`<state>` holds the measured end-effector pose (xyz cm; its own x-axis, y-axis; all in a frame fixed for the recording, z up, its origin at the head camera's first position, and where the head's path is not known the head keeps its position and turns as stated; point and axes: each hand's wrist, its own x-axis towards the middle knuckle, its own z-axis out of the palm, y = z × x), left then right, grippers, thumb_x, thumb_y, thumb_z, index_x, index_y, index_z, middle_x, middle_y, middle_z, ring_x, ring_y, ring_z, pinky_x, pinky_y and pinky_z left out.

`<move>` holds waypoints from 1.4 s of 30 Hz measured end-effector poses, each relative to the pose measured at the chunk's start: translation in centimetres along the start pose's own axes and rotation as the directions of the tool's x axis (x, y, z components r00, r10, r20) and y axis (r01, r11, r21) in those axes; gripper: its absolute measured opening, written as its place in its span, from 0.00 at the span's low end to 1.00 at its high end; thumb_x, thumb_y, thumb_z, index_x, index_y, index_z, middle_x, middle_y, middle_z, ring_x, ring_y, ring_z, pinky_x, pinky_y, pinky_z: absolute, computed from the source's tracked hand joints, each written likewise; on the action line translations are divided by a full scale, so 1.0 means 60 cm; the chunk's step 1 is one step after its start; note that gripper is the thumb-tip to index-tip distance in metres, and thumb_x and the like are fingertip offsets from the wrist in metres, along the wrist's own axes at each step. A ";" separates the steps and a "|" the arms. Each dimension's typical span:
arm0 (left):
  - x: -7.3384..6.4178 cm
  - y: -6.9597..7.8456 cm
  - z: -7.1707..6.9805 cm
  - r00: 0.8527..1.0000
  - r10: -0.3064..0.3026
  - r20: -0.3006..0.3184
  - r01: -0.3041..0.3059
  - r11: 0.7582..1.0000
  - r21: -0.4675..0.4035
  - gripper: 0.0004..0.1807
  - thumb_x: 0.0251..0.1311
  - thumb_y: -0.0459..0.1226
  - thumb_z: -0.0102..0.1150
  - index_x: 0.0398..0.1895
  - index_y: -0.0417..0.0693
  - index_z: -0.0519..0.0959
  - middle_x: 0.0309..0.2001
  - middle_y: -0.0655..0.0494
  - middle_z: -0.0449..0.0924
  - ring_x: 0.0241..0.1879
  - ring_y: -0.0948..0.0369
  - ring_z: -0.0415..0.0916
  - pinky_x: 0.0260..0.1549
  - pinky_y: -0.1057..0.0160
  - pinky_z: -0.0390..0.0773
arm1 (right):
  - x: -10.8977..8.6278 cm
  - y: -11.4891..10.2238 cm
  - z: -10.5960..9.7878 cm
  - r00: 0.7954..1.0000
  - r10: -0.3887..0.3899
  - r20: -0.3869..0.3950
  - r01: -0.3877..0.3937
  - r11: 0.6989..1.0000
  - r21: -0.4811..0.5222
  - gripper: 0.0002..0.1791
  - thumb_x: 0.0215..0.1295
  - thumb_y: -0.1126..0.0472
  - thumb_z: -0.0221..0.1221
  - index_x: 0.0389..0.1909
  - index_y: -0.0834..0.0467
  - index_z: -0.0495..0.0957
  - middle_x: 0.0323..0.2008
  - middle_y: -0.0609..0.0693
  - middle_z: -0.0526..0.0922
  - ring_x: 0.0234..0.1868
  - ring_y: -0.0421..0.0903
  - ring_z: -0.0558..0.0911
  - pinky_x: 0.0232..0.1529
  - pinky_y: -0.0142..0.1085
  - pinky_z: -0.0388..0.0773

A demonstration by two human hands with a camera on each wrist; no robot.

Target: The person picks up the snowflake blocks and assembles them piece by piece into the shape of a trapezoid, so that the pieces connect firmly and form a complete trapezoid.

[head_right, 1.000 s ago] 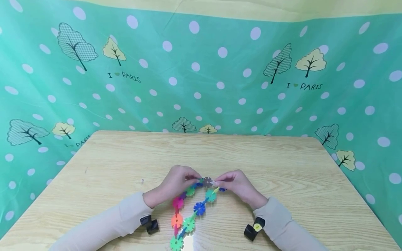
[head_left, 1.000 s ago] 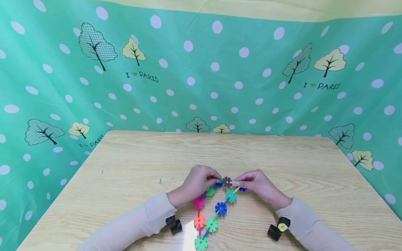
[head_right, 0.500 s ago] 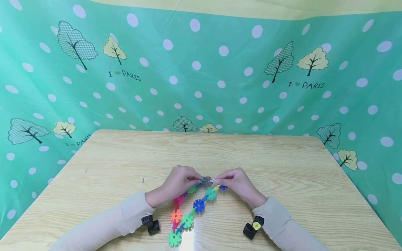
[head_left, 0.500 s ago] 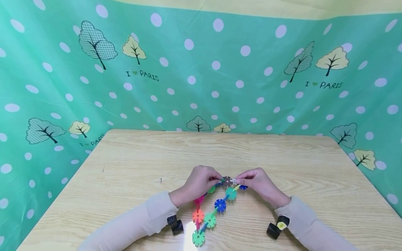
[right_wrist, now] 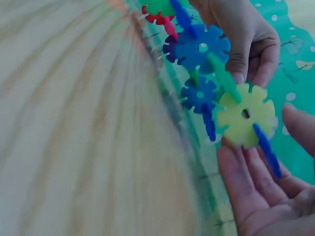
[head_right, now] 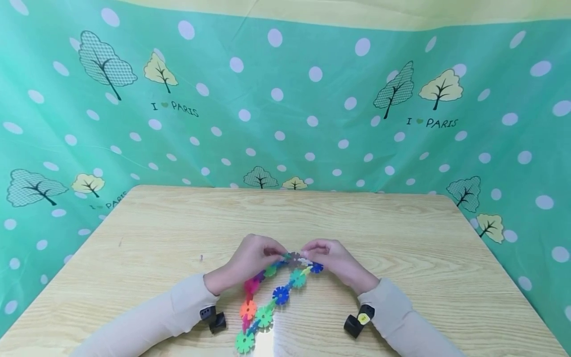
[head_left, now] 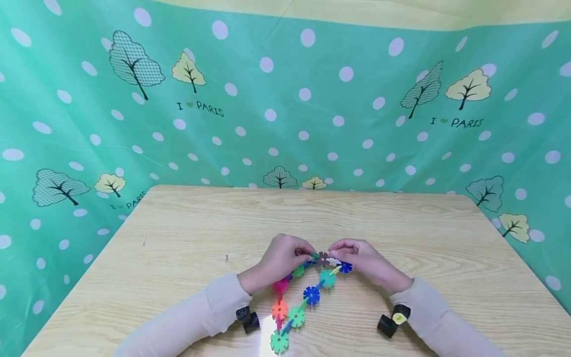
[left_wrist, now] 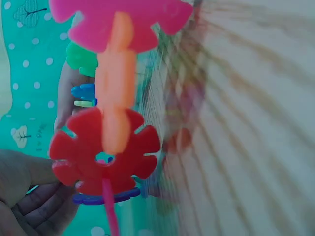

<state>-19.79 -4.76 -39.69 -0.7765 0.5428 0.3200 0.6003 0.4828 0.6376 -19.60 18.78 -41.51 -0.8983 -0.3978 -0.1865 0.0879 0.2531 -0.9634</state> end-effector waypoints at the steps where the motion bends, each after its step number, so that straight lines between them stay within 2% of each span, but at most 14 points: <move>1: 0.000 0.001 -0.001 1.000 0.002 0.002 -0.002 1.000 -0.002 0.05 0.53 0.29 0.65 0.32 0.45 0.86 0.32 0.56 0.86 0.33 0.67 0.82 0.35 0.70 0.80 | 0.001 -0.002 0.002 1.000 0.008 -0.003 -0.008 1.000 -0.004 0.23 0.62 0.54 0.61 0.49 0.69 0.75 0.40 0.51 0.83 0.42 0.43 0.80 0.44 0.32 0.77; 5: 0.001 0.004 -0.002 1.000 0.023 0.009 -0.023 1.000 -0.007 0.05 0.53 0.28 0.64 0.32 0.45 0.86 0.32 0.55 0.86 0.33 0.66 0.82 0.35 0.70 0.80 | 0.008 -0.008 0.007 1.000 0.008 0.018 -0.007 0.998 -0.057 0.19 0.63 0.56 0.60 0.47 0.67 0.78 0.41 0.52 0.84 0.43 0.43 0.80 0.48 0.32 0.76; 10: 0.002 0.004 -0.004 0.999 0.028 0.036 -0.027 0.999 -0.044 0.04 0.54 0.31 0.65 0.33 0.45 0.85 0.32 0.56 0.86 0.32 0.69 0.81 0.34 0.76 0.78 | 0.013 -0.012 0.011 0.999 0.011 0.046 -0.007 0.996 -0.091 0.15 0.62 0.61 0.61 0.45 0.67 0.78 0.39 0.52 0.84 0.40 0.43 0.81 0.44 0.32 0.78; 13: 0.005 -0.004 -0.010 0.998 -0.009 0.054 0.014 0.995 -0.100 0.04 0.56 0.35 0.65 0.33 0.46 0.85 0.32 0.58 0.86 0.32 0.71 0.80 0.34 0.75 0.78 | 0.012 -0.012 0.012 0.998 0.010 0.056 -0.005 0.996 -0.093 0.14 0.61 0.63 0.61 0.44 0.68 0.78 0.37 0.52 0.84 0.38 0.43 0.81 0.42 0.32 0.78; 16: 0.016 -0.020 -0.018 0.993 -0.087 0.081 0.098 0.983 -0.153 0.06 0.57 0.38 0.64 0.34 0.46 0.85 0.32 0.59 0.85 0.31 0.69 0.79 0.34 0.72 0.79 | 0.010 -0.009 0.010 0.998 0.012 0.059 -0.006 0.995 -0.095 0.14 0.61 0.63 0.61 0.44 0.68 0.79 0.36 0.52 0.84 0.38 0.44 0.81 0.41 0.31 0.78; 19: 0.029 -0.043 -0.023 0.972 -0.179 0.155 0.207 0.959 -0.195 0.06 0.57 0.35 0.63 0.36 0.44 0.84 0.32 0.57 0.85 0.31 0.64 0.80 0.33 0.69 0.79 | 0.009 -0.007 0.008 0.998 0.015 0.055 -0.009 0.995 -0.100 0.15 0.61 0.62 0.62 0.44 0.68 0.79 0.36 0.52 0.84 0.38 0.44 0.81 0.41 0.31 0.78; 22: 0.041 -0.058 -0.023 0.929 -0.261 0.263 0.320 0.922 -0.215 0.07 0.56 0.33 0.63 0.38 0.41 0.83 0.31 0.54 0.85 0.29 0.59 0.80 0.30 0.66 0.81 | 0.008 -0.007 0.008 0.999 0.015 0.050 -0.010 0.995 -0.096 0.15 0.61 0.62 0.62 0.44 0.68 0.79 0.36 0.51 0.84 0.37 0.43 0.81 0.41 0.31 0.78; 26: 0.053 -0.066 -0.014 0.869 -0.328 0.371 0.434 0.865 -0.252 0.09 0.57 0.33 0.62 0.40 0.38 0.82 0.31 0.51 0.85 0.27 0.59 0.81 0.28 0.65 0.82 | 0.006 -0.009 0.010 0.999 0.002 0.052 0.001 0.997 -0.075 0.15 0.61 0.63 0.61 0.44 0.70 0.78 0.36 0.50 0.84 0.37 0.42 0.80 0.40 0.31 0.79; 28: 0.057 -0.066 -0.007 0.845 -0.348 0.406 0.477 0.833 -0.279 0.10 0.57 0.33 0.62 0.41 0.37 0.82 0.31 0.50 0.85 0.27 0.60 0.81 0.28 0.64 0.82 | 0.007 -0.009 0.012 0.998 -0.004 0.056 0.007 0.998 -0.062 0.15 0.61 0.63 0.61 0.44 0.71 0.78 0.36 0.50 0.84 0.37 0.42 0.80 0.39 0.30 0.79; 30: 0.060 -0.066 0.000 0.828 -0.356 0.433 0.505 0.810 -0.299 0.11 0.56 0.33 0.62 0.41 0.37 0.82 0.31 0.49 0.85 0.27 0.61 0.81 0.29 0.64 0.82 | 0.007 -0.008 0.012 0.998 -0.007 0.057 0.010 0.998 -0.056 0.15 0.61 0.64 0.61 0.44 0.71 0.77 0.35 0.50 0.84 0.37 0.42 0.80 0.39 0.30 0.78; 32: 0.061 -0.065 0.006 0.816 -0.358 0.453 0.521 0.794 -0.311 0.11 0.55 0.32 0.63 0.41 0.37 0.82 0.31 0.49 0.85 0.27 0.62 0.81 0.30 0.64 0.82 | 0.007 -0.007 0.013 0.999 -0.006 0.053 0.008 0.999 -0.053 0.15 0.62 0.64 0.61 0.44 0.71 0.77 0.35 0.50 0.83 0.36 0.41 0.80 0.38 0.30 0.78; 36: 0.059 -0.066 0.011 0.805 -0.359 0.472 0.541 0.771 -0.337 0.10 0.53 0.28 0.62 0.40 0.36 0.82 0.32 0.49 0.85 0.27 0.63 0.80 0.31 0.64 0.83 | 0.008 -0.004 0.012 0.999 -0.002 0.046 0.004 0.998 -0.057 0.15 0.61 0.64 0.61 0.43 0.71 0.77 0.34 0.49 0.83 0.36 0.42 0.80 0.38 0.30 0.78; 42: 0.048 -0.076 0.008 0.803 -0.366 0.470 0.560 0.735 -0.384 0.09 0.56 0.30 0.62 0.40 0.36 0.83 0.32 0.49 0.85 0.25 0.65 0.79 0.29 0.66 0.82 | 0.005 0.001 0.009 0.999 -0.005 0.038 0.007 0.997 -0.070 0.15 0.61 0.62 0.62 0.43 0.70 0.78 0.35 0.51 0.83 0.38 0.44 0.80 0.40 0.31 0.78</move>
<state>-24.65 -5.07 -42.00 -0.7533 0.5821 -0.3060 -0.0671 0.3948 0.9163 -19.63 18.21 -41.75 -0.8816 -0.4325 -0.1891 0.0507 0.3115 -0.9489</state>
